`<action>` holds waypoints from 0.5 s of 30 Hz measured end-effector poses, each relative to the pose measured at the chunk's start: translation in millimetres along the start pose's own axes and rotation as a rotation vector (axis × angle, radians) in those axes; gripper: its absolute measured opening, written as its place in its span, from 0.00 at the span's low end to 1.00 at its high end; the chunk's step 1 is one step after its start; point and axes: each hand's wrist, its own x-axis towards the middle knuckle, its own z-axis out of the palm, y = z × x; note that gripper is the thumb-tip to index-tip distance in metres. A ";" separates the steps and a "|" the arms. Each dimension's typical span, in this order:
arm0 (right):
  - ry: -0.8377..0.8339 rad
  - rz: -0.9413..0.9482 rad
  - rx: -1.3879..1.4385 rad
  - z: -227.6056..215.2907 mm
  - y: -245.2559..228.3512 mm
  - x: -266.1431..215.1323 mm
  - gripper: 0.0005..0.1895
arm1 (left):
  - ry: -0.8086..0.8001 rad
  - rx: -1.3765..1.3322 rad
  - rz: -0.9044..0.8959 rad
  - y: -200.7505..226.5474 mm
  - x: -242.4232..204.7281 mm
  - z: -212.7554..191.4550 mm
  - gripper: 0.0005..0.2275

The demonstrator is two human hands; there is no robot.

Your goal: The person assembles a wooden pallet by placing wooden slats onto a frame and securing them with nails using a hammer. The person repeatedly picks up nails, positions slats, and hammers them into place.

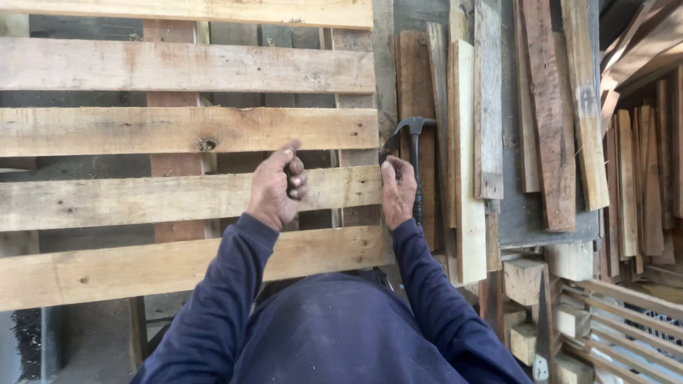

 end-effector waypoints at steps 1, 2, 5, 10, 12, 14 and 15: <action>-0.014 -0.020 0.008 -1.7 -2.1 14.1 0.16 | 0.031 0.038 0.023 4.6 7.9 5.8 0.10; -0.018 -0.033 -0.003 -2.4 -4.2 29.7 0.16 | 0.064 0.078 0.044 9.0 17.7 12.2 0.10; -0.041 -0.067 0.013 4.4 -9.5 85.7 0.16 | -0.067 0.305 0.224 21.7 59.6 34.8 0.11; -0.127 0.036 0.138 42.0 -13.2 163.1 0.17 | -0.002 1.428 0.865 42.3 134.6 81.0 0.26; -0.160 0.052 0.118 56.3 -12.7 179.3 0.17 | 0.006 1.870 0.806 48.9 153.6 97.8 0.37; -0.160 0.092 0.109 66.4 -11.8 187.8 0.17 | -0.059 2.186 0.479 59.7 169.2 112.2 0.48; -0.143 0.124 0.110 70.0 -11.0 188.7 0.16 | -0.097 2.247 0.486 63.6 173.8 116.8 0.50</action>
